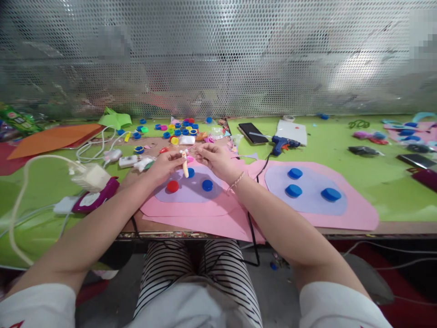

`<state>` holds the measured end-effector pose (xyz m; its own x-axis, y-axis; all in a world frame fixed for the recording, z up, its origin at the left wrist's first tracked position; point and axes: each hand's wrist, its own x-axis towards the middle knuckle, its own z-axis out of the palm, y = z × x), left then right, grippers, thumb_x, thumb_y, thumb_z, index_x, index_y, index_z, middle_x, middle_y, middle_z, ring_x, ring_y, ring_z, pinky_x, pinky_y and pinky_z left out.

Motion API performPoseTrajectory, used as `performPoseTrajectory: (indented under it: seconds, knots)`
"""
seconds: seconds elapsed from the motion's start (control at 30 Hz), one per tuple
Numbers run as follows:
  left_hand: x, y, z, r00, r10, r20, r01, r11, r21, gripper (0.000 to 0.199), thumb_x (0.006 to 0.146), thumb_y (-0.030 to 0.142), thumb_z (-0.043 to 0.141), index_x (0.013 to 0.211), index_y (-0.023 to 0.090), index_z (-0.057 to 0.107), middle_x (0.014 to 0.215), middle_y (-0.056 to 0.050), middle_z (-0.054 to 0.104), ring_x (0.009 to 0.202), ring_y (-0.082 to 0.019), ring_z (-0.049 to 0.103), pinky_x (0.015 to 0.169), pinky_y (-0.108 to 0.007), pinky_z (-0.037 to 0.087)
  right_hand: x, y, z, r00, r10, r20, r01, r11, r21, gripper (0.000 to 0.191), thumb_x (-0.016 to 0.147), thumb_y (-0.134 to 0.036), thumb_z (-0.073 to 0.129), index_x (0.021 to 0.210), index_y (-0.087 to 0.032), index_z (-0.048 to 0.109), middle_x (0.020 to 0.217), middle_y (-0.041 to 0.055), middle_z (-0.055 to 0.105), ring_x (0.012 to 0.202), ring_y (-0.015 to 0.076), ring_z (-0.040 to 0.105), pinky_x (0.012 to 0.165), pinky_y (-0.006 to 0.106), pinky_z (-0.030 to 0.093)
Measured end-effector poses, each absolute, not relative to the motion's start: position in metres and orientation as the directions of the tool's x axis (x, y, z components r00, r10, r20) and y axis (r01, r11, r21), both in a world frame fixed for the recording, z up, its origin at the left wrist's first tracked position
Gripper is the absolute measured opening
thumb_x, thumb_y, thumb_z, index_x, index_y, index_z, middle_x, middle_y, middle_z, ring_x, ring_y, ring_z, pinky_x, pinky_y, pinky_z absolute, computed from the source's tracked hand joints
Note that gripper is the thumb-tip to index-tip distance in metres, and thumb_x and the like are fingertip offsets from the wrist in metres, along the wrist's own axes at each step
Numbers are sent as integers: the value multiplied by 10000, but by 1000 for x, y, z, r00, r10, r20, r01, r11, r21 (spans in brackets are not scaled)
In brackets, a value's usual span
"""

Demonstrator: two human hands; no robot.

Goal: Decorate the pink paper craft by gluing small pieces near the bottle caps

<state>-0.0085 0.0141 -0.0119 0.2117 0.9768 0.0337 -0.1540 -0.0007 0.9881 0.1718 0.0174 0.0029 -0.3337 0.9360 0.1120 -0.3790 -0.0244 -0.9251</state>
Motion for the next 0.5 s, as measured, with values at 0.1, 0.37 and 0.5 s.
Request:
performPoseTrajectory:
  seconds: [0.1, 0.37, 0.5]
  knots:
    - [-9, 14, -13, 220, 975, 39, -159, -4, 987, 125, 690, 173, 667, 810, 137, 657, 795, -30, 636, 725, -102, 594, 767, -293, 495, 171, 19, 3, -316, 943, 102, -373, -25, -927, 288, 617, -361, 760, 694, -166, 562, 645, -39, 542, 580, 38, 518, 597, 160, 481]
    - [-10, 17, -16, 241, 969, 56, -179, -12, 984, 143, 696, 191, 669, 828, 141, 649, 844, -48, 652, 772, -127, 617, 815, -342, 490, 171, 18, 3, -339, 937, 85, -305, -24, -952, 368, 723, -450, 657, 578, -172, 465, 513, -60, 415, 443, 42, 407, 436, 184, 394]
    - [-10, 17, -15, 235, 970, 56, -171, -16, 985, 121, 707, 174, 655, 824, 146, 647, 817, -43, 649, 741, -121, 614, 812, -343, 486, 172, 17, 4, -353, 933, 67, -317, -53, -947, 308, 668, -395, 724, 644, -160, 527, 580, -48, 500, 505, 37, 493, 510, 166, 461]
